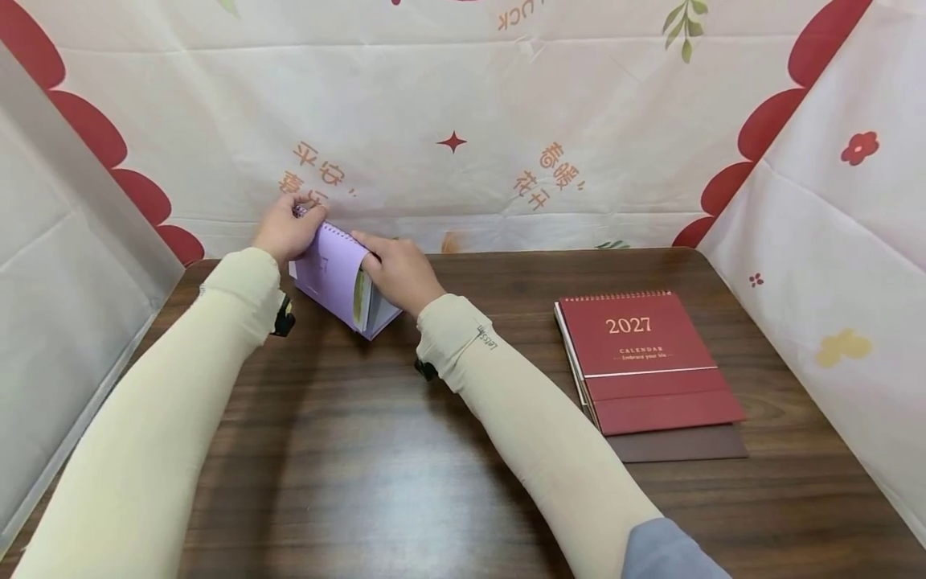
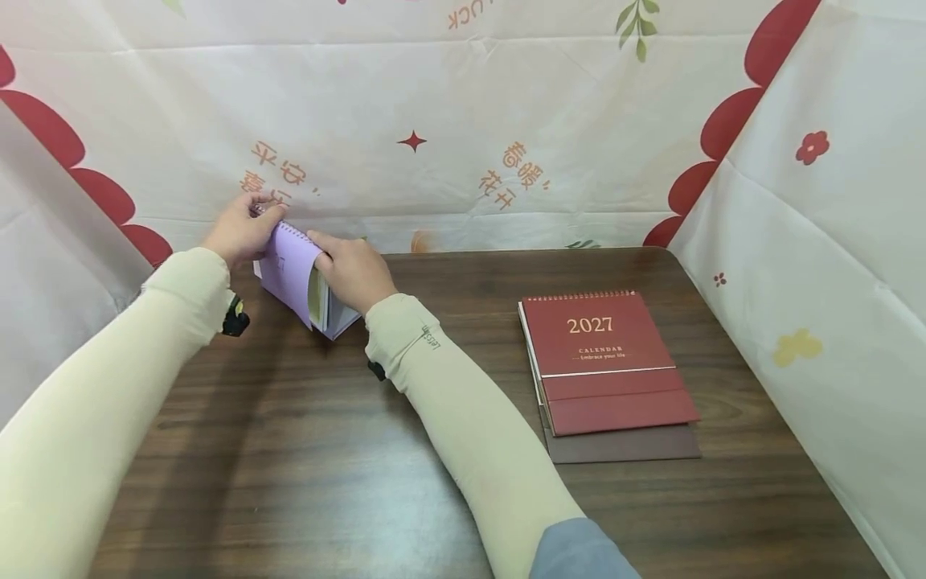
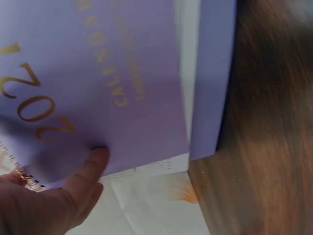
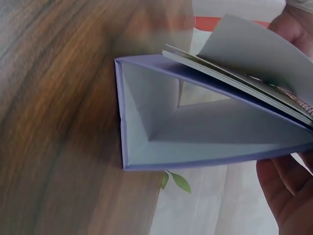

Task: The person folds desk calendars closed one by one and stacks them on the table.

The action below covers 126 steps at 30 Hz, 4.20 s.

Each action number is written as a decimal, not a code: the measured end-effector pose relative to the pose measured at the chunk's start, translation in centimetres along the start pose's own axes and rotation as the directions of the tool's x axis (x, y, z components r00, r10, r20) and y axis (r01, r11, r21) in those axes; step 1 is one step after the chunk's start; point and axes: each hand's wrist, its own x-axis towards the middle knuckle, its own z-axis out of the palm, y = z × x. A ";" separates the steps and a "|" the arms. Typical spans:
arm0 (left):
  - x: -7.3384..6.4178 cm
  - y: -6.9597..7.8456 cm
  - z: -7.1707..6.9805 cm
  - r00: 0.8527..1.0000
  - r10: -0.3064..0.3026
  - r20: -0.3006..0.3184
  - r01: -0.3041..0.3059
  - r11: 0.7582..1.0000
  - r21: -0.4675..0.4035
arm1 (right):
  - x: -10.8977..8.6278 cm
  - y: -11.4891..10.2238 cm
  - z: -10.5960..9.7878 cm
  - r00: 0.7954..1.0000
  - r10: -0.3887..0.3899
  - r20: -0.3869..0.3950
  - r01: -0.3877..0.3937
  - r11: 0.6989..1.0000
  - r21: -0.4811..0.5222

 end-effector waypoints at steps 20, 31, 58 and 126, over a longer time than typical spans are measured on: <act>0.7 -1.0 0.1 0.999 0.022 -0.032 -0.022 1.000 0.000 | -1.3 0.2 0.0 0.987 0.077 0.142 -0.127 0.916 0.381; 0.8 -1.3 0.2 0.996 0.070 -0.050 -0.068 0.997 0.035 | -1.2 0.0 1.3 0.995 0.090 0.035 -0.096 0.939 0.331; 0.3 -1.3 0.1 0.995 0.090 -0.047 -0.087 0.994 0.063 | -1.5 0.2 2.2 0.995 0.101 -0.019 -0.093 0.967 0.238; 0.1 -7.6 0.0 1.000 0.013 -0.012 -0.015 0.994 -0.109 | -2.6 1.1 3.3 0.991 0.129 0.030 -0.132 0.949 0.288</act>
